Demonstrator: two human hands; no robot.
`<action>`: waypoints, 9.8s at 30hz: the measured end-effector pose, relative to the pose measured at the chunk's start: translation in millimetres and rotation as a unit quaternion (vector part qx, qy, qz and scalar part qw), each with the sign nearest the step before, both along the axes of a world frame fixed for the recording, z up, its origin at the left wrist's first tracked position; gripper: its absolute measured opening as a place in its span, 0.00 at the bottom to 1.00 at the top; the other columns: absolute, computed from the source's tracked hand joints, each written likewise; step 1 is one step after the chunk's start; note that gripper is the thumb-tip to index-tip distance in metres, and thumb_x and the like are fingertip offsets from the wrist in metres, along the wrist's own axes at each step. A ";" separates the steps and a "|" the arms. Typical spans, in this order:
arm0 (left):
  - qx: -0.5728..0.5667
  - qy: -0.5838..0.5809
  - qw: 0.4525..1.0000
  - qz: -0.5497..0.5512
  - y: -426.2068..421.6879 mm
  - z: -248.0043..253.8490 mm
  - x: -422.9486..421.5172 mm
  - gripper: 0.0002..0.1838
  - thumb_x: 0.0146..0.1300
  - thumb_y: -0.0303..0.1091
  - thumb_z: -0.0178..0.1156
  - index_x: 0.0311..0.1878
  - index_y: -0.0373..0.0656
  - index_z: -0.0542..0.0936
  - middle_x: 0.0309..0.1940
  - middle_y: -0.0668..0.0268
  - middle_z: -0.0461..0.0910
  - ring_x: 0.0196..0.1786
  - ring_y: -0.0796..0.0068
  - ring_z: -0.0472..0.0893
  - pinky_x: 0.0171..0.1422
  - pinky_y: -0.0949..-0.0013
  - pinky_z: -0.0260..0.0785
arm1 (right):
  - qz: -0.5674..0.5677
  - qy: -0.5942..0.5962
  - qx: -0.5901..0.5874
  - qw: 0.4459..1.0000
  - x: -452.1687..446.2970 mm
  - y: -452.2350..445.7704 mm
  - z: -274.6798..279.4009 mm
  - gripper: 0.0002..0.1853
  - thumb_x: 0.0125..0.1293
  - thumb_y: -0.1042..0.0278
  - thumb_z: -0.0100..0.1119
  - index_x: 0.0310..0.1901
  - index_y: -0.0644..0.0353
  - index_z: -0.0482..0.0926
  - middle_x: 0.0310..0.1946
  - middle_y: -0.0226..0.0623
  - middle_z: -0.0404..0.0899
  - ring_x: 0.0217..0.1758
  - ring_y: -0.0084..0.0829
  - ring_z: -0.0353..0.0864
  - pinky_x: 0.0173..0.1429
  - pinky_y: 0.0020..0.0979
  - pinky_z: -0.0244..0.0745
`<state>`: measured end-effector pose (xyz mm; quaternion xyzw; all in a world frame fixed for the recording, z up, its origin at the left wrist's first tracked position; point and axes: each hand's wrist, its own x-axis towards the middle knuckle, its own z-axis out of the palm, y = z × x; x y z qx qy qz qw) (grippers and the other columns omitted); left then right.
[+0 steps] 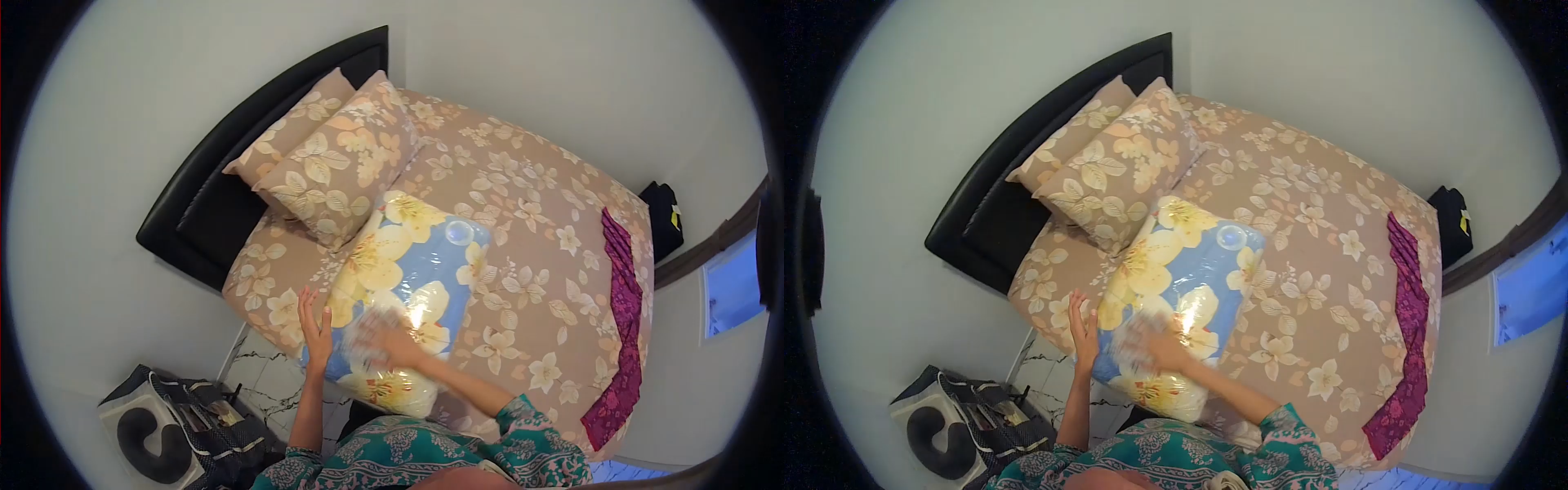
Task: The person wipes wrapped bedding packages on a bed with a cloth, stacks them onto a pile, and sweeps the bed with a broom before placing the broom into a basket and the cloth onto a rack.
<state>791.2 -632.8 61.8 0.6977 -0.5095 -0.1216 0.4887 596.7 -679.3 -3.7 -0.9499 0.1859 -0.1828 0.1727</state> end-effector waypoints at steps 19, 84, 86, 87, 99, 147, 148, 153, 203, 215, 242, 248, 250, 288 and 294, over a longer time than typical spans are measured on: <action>0.015 0.116 0.993 0.026 -15.4 -21.3 70.1 0.22 0.68 0.40 0.47 0.60 0.36 0.66 0.65 0.52 0.59 0.70 0.53 0.55 0.72 0.56 0.45 | -0.114 0.051 0.029 0.992 87.3 -129.6 20.5 0.34 0.51 0.38 0.59 0.61 0.39 0.70 0.65 0.38 0.63 0.73 0.43 0.51 0.71 0.60 0.34; 0.138 -0.270 0.932 -0.199 -117.0 -65.2 -40.9 0.46 0.58 0.57 0.54 0.71 0.36 0.50 0.71 0.45 0.46 0.74 0.51 0.42 0.74 0.46 0.27 | -0.558 -0.221 0.206 0.773 -86.9 -24.4 -45.5 0.37 0.61 0.52 0.57 0.70 0.50 0.55 0.66 0.57 0.51 0.69 0.54 0.52 0.71 0.47 0.49; 0.135 -0.269 0.931 -0.205 -116.4 -65.6 -41.2 0.46 0.59 0.57 0.54 0.71 0.36 0.50 0.71 0.46 0.46 0.74 0.51 0.42 0.74 0.46 0.27 | -0.559 -0.227 0.211 0.769 -80.3 16.4 -40.7 0.38 0.61 0.51 0.57 0.70 0.49 0.54 0.66 0.57 0.52 0.70 0.55 0.51 0.71 0.47 0.49; 0.128 -0.272 0.932 -0.205 -116.4 -64.7 -41.0 0.46 0.59 0.57 0.53 0.71 0.36 0.50 0.71 0.46 0.46 0.74 0.51 0.42 0.74 0.46 0.27 | -0.554 -0.238 0.215 0.768 -78.5 25.8 -39.0 0.39 0.60 0.49 0.58 0.70 0.49 0.54 0.66 0.58 0.52 0.70 0.55 0.51 0.70 0.47 0.49; 0.118 -0.278 0.935 -0.187 -115.4 -68.3 -39.4 0.45 0.59 0.58 0.53 0.71 0.39 0.51 0.71 0.48 0.48 0.74 0.53 0.44 0.74 0.47 0.31 | -0.583 -0.154 0.165 0.781 -83.8 -77.6 -30.0 0.40 0.58 0.37 0.54 0.70 0.41 0.55 0.67 0.56 0.52 0.68 0.65 0.50 0.68 0.54 0.51; 0.070 0.194 0.971 0.122 64.4 -103.0 93.6 0.22 0.68 0.41 0.49 0.61 0.39 0.66 0.60 0.54 0.67 0.64 0.58 0.65 0.68 0.61 0.54 | -0.336 0.058 -0.039 0.939 64.8 -100.7 18.4 0.29 0.61 0.54 0.54 0.65 0.43 0.65 0.66 0.42 0.61 0.72 0.49 0.51 0.73 0.51 0.39; 0.063 0.187 0.973 0.121 57.9 -101.0 92.3 0.23 0.69 0.42 0.47 0.62 0.39 0.65 0.61 0.53 0.66 0.65 0.57 0.64 0.68 0.60 0.53 | -0.275 0.071 0.002 0.959 91.8 -80.2 30.3 0.29 0.59 0.52 0.56 0.63 0.42 0.67 0.64 0.41 0.64 0.71 0.46 0.55 0.73 0.51 0.39; 0.033 0.189 0.975 0.110 26.9 -75.2 101.0 0.25 0.69 0.43 0.47 0.62 0.37 0.63 0.61 0.50 0.65 0.65 0.52 0.62 0.69 0.56 0.52 | 0.042 0.152 -0.034 0.987 167.0 -8.9 18.5 0.29 0.59 0.41 0.50 0.60 0.43 0.71 0.62 0.37 0.68 0.69 0.44 0.58 0.73 0.53 0.42; 0.153 -0.250 0.921 -0.257 -91.6 -40.2 -58.6 0.38 0.62 0.49 0.51 0.71 0.42 0.53 0.72 0.44 0.41 0.74 0.40 0.38 0.68 0.31 0.26 | -0.596 -0.096 0.096 0.791 -65.1 -118.6 -12.9 0.34 0.62 0.39 0.49 0.69 0.38 0.58 0.71 0.38 0.51 0.73 0.54 0.43 0.71 0.57 0.41; 0.129 -0.313 0.908 -0.249 -118.1 -53.3 -105.1 0.33 0.68 0.51 0.41 0.71 0.43 0.54 0.72 0.51 0.45 0.75 0.46 0.38 0.70 0.34 0.23 | -0.573 -0.171 0.178 0.782 -68.6 30.6 -18.2 0.33 0.64 0.48 0.52 0.68 0.48 0.59 0.69 0.47 0.52 0.72 0.53 0.48 0.74 0.48 0.42; 0.129 -0.287 0.918 -0.244 -116.4 -60.8 -102.1 0.32 0.68 0.50 0.42 0.71 0.44 0.55 0.73 0.56 0.47 0.75 0.50 0.41 0.72 0.40 0.24 | -0.356 -0.071 0.029 0.931 -100.8 25.2 -24.1 0.29 0.64 0.46 0.50 0.67 0.37 0.62 0.71 0.37 0.50 0.74 0.55 0.38 0.73 0.56 0.40; 0.091 -0.039 0.971 -0.217 -70.4 -41.4 -63.9 0.29 0.70 0.44 0.44 0.69 0.40 0.57 0.71 0.51 0.51 0.74 0.54 0.45 0.75 0.55 0.37 | -0.509 -0.083 0.040 0.856 -60.4 -44.5 -2.8 0.30 0.64 0.46 0.48 0.68 0.36 0.60 0.72 0.36 0.50 0.74 0.53 0.41 0.72 0.58 0.36; 0.094 -0.024 0.979 -0.177 -45.7 -39.3 -40.9 0.28 0.70 0.44 0.44 0.69 0.40 0.58 0.70 0.51 0.52 0.74 0.53 0.46 0.75 0.56 0.37 | -0.421 0.004 0.016 0.907 -33.7 -11.4 9.9 0.32 0.62 0.43 0.49 0.68 0.35 0.60 0.71 0.36 0.51 0.75 0.51 0.42 0.72 0.59 0.34; 0.160 -0.066 0.984 -0.037 38.9 -58.7 -5.2 0.29 0.68 0.47 0.46 0.65 0.37 0.61 0.69 0.48 0.52 0.73 0.44 0.41 0.71 0.37 0.31 | -0.438 -0.035 0.092 0.893 -73.7 -67.6 -6.5 0.30 0.63 0.50 0.50 0.68 0.37 0.59 0.72 0.36 0.49 0.75 0.49 0.39 0.71 0.60 0.32; 0.095 0.020 0.994 -0.052 -6.9 -57.7 -5.7 0.35 0.69 0.53 0.42 0.70 0.37 0.52 0.71 0.47 0.47 0.74 0.44 0.34 0.71 0.37 0.24 | -0.125 0.104 -0.027 0.986 38.9 -29.3 26.9 0.31 0.61 0.41 0.47 0.67 0.34 0.61 0.71 0.31 0.54 0.76 0.44 0.40 0.73 0.58 0.29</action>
